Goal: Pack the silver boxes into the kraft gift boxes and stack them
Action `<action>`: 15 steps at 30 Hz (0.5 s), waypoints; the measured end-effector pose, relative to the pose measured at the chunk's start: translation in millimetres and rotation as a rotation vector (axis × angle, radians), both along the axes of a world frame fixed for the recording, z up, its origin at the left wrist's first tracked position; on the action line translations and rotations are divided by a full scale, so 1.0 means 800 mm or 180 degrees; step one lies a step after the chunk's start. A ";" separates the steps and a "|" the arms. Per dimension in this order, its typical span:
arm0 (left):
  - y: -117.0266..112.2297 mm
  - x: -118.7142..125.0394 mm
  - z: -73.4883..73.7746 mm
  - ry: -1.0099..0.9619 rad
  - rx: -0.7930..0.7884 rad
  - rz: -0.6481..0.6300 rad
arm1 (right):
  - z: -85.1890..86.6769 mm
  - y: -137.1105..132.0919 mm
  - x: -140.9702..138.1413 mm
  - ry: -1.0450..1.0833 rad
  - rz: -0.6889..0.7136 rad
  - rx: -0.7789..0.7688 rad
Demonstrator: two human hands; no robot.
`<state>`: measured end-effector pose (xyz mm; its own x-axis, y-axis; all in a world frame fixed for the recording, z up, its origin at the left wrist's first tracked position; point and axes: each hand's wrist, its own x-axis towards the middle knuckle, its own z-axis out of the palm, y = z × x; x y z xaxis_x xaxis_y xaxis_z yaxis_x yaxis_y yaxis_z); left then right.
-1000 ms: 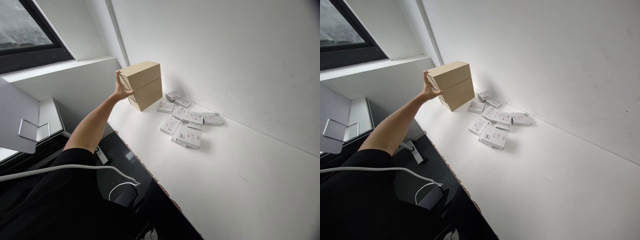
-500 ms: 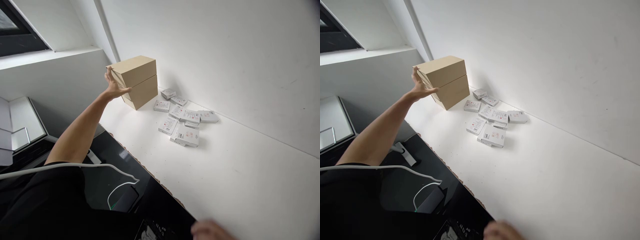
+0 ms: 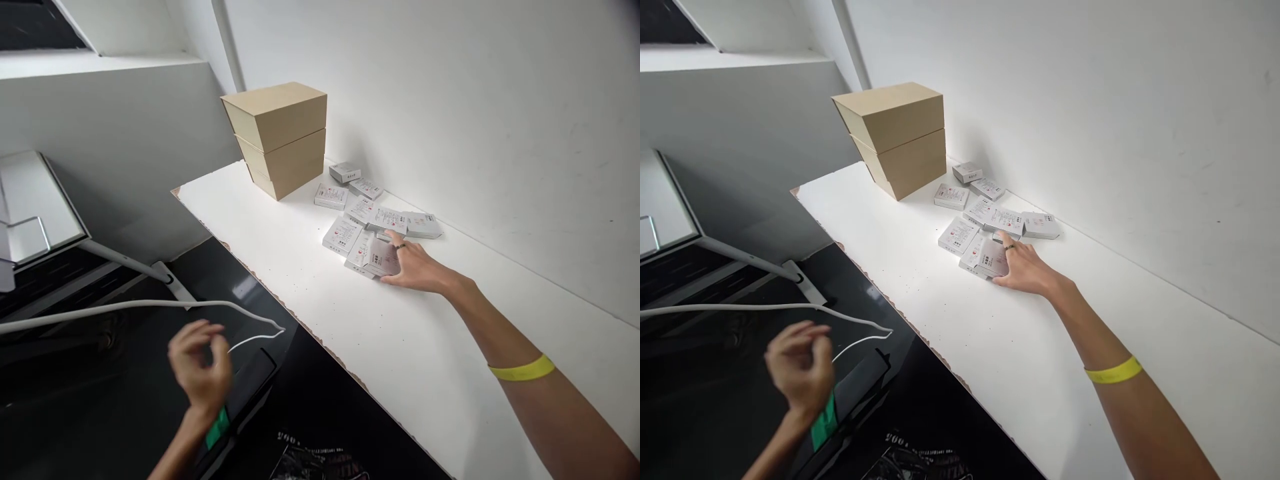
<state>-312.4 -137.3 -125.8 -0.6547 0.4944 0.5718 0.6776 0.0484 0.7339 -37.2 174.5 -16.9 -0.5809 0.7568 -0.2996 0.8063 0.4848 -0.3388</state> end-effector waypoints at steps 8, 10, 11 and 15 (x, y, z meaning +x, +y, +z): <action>-0.023 0.149 -0.028 0.0151 -0.0099 -0.2201 | 0.013 -0.016 -0.027 -0.0382 -0.0422 -0.0010; -0.012 0.150 -0.023 0.0112 -0.0074 -0.2297 | 0.011 -0.025 -0.041 -0.0423 -0.0532 0.0021; -0.009 0.149 -0.020 0.0106 -0.0064 -0.2301 | 0.009 -0.030 -0.049 -0.0422 -0.0593 0.0039; -0.013 0.145 -0.015 0.0129 -0.0079 -0.2325 | 0.002 -0.040 -0.076 -0.0448 -0.1015 0.0179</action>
